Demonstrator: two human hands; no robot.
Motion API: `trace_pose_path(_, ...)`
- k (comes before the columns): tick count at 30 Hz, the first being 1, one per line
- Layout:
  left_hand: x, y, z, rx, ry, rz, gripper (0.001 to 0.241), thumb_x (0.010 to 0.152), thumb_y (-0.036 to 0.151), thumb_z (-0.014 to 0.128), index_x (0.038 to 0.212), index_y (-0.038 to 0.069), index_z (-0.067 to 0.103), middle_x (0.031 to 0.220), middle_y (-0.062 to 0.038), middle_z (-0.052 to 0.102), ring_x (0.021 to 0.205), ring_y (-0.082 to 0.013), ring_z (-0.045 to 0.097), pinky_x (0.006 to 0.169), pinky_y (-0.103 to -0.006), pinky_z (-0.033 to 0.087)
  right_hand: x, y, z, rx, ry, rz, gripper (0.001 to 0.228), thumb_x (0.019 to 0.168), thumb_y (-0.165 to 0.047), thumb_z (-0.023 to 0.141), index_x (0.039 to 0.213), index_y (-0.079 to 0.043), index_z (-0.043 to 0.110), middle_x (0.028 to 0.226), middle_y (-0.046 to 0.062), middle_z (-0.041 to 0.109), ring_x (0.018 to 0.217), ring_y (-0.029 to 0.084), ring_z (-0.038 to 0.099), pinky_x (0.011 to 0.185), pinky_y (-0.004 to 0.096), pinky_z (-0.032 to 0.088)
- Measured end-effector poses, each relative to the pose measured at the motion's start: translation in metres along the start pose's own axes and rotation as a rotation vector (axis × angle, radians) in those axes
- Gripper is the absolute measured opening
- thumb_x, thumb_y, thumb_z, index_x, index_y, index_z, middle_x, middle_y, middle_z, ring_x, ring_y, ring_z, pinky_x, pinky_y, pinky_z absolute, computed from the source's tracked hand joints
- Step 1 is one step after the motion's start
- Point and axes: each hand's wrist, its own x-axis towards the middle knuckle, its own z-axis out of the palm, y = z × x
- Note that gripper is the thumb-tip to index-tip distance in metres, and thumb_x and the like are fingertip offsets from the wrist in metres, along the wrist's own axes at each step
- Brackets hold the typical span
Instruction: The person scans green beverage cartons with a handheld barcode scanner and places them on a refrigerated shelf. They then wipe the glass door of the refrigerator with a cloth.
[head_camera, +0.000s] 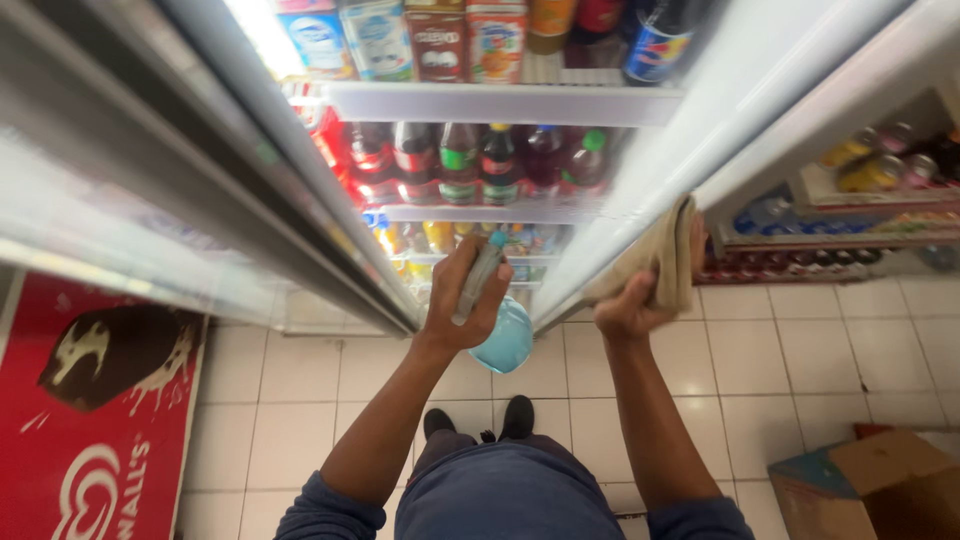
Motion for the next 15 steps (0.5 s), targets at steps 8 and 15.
trace_pose_path(8, -0.043, 0.010, -0.063, 0.012, 0.288, -0.053, 0.029, 0.101, 0.023, 0.060, 0.115, -0.003, 0.060, 0.108, -0.012, 0.068, 0.083, -0.0153, 0.057, 0.079, -0.0297, 0.048, -0.017, -0.058, 0.154, -0.220, -0.404, -0.205, 0.062, 0.100, -0.028, 0.050, 0.150, 0.008, 0.047, 0.162, 0.027, 0.033, 0.154, 0.045, 0.020, 0.124, 0.060, -0.007)
trace_pose_path(15, -0.072, 0.014, -0.107, 0.419, 0.548, 0.071, 0.042, 0.106, 0.038, 0.053, 0.111, -0.003, 0.061, 0.153, -0.023, 0.044, 0.143, -0.0346, 0.046, 0.121, -0.0472, 0.038, -0.007, -0.135, 0.211, -0.384, -0.530, -0.751, 0.050, 0.111, -0.028, 0.045, 0.156, -0.009, 0.055, 0.164, 0.007, 0.045, 0.156, 0.028, 0.028, 0.127, 0.053, -0.010)
